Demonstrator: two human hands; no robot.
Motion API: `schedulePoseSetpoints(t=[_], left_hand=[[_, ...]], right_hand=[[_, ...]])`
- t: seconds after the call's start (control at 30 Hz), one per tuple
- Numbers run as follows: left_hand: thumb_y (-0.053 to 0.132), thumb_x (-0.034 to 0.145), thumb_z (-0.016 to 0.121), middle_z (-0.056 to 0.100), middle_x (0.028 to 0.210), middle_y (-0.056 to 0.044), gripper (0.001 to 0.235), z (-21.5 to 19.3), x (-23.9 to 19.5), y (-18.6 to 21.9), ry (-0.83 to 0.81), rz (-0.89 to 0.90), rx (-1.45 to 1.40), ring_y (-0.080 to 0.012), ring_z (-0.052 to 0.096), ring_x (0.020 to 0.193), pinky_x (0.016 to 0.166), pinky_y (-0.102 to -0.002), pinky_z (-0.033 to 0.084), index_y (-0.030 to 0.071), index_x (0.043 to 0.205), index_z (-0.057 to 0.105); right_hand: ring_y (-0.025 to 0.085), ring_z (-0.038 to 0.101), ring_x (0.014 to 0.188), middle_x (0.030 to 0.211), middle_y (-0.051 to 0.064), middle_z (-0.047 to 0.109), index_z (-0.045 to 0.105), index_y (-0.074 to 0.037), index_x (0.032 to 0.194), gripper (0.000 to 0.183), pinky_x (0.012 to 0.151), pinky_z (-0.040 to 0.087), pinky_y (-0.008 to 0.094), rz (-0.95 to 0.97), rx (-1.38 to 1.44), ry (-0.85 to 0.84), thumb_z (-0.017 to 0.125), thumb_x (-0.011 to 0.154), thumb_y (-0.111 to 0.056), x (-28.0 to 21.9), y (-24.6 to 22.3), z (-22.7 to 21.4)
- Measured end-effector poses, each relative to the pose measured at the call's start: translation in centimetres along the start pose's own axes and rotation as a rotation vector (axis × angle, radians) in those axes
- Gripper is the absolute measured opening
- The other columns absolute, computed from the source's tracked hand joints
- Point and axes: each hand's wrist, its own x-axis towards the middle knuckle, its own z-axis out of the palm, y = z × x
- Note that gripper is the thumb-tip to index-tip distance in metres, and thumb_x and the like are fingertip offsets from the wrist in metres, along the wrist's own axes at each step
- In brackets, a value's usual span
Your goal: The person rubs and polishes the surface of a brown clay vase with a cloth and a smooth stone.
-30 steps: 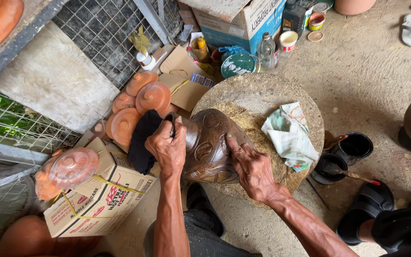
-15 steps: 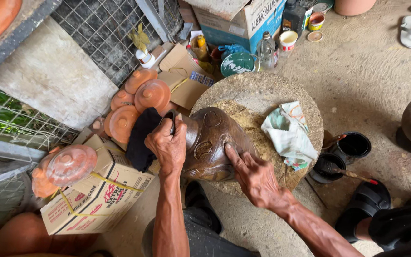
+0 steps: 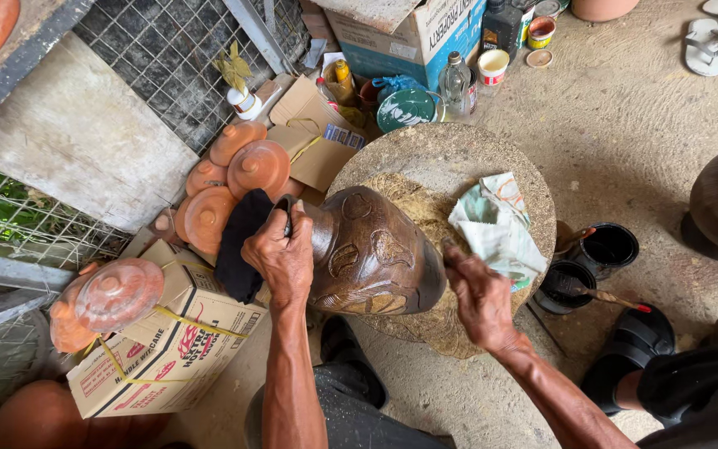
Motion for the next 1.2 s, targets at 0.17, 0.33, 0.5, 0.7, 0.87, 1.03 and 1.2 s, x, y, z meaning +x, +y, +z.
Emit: schedulePoseSetpoints(t=[0.17, 0.33, 0.5, 0.7, 0.87, 1.03, 1.2], left_hand=[[0.009, 0.093, 0.074, 0.051, 0.052, -0.013, 0.036, 0.1, 0.0, 0.1, -0.017, -0.015, -0.006, -0.025, 0.042, 0.039, 0.045, -0.04, 0.032, -0.001, 0.065, 0.054], [0.007, 0.093, 0.074, 0.052, 0.056, -0.014, 0.034, 0.0, 0.1, 0.3, -0.009, 0.028, -0.006, -0.025, 0.045, 0.042, 0.047, -0.039, 0.034, -0.002, 0.067, 0.054], [0.007, 0.093, 0.073, 0.053, 0.058, -0.014, 0.035, -0.1, 0.1, 0.3, -0.003, 0.028, -0.021, -0.0242, 0.047, 0.043, 0.048, -0.039, 0.036, -0.002, 0.067, 0.052], [0.006, 0.093, 0.074, 0.054, 0.054, -0.012, 0.038, -0.1, -0.2, 0.3, -0.02, -0.004, -0.011, -0.0235, 0.048, 0.041, 0.046, -0.039, 0.035, 0.0, 0.063, 0.052], [0.007, 0.093, 0.075, 0.054, 0.057, -0.013, 0.036, 0.0, -0.1, 0.5, 0.014, 0.026, -0.005, -0.0253, 0.049, 0.043, 0.046, -0.039, 0.036, 0.0, 0.065, 0.052], [0.007, 0.093, 0.075, 0.054, 0.057, -0.013, 0.037, -0.1, -0.2, 0.5, 0.017, 0.034, 0.008, -0.0275, 0.048, 0.044, 0.046, -0.041, 0.035, 0.0, 0.065, 0.051], [0.006, 0.095, 0.075, 0.05, 0.06, -0.016, 0.037, -0.4, -0.5, 0.5, -0.011, 0.032, 0.023, -0.0326, 0.044, 0.047, 0.049, -0.043, 0.034, 0.0, 0.067, 0.052]], right_hand=[[0.017, 0.064, 0.075, 0.094, 0.012, 0.069, 0.072, 0.002, 0.12, 0.027, 0.059, 0.055, 0.032, 0.057, 0.086, -0.024, 0.058, 0.104, -0.016, 1.3, -1.2, -1.5], [0.025, 0.053, 0.06, 0.083, 0.017, 0.063, 0.08, 0.007, 0.094, 0.025, 0.056, 0.044, 0.035, 0.388, 0.49, -0.203, 0.066, 0.108, -0.009, 2.1, -1.6, 0.0], [0.013, 0.073, 0.074, 0.09, 0.004, 0.076, 0.061, -0.005, 0.131, 0.037, 0.063, 0.059, 0.029, 0.333, 0.174, -0.287, 0.068, 0.096, -0.013, 5.2, -4.8, 0.7], [0.021, 0.066, 0.079, 0.096, 0.012, 0.068, 0.069, 0.0, 0.104, 0.013, 0.064, 0.057, 0.035, -0.082, 0.046, 0.026, 0.069, 0.091, 0.001, 4.5, -7.0, 1.3], [0.019, 0.065, 0.074, 0.092, 0.009, 0.069, 0.069, 0.002, 0.104, 0.015, 0.061, 0.056, 0.037, -0.038, 0.123, -0.017, 0.065, 0.09, 0.006, 5.0, -6.5, 1.4], [0.024, 0.067, 0.08, 0.096, 0.012, 0.069, 0.068, 0.0, 0.097, 0.013, 0.055, 0.059, 0.03, -0.265, -0.071, 0.077, 0.062, 0.094, 0.011, 4.8, -6.3, 2.4], [0.029, 0.067, 0.084, 0.107, 0.025, 0.064, 0.063, 0.011, 0.106, 0.017, 0.059, 0.06, 0.037, -0.304, -0.018, -0.037, 0.06, 0.09, 0.005, 2.7, -6.4, 0.0]])
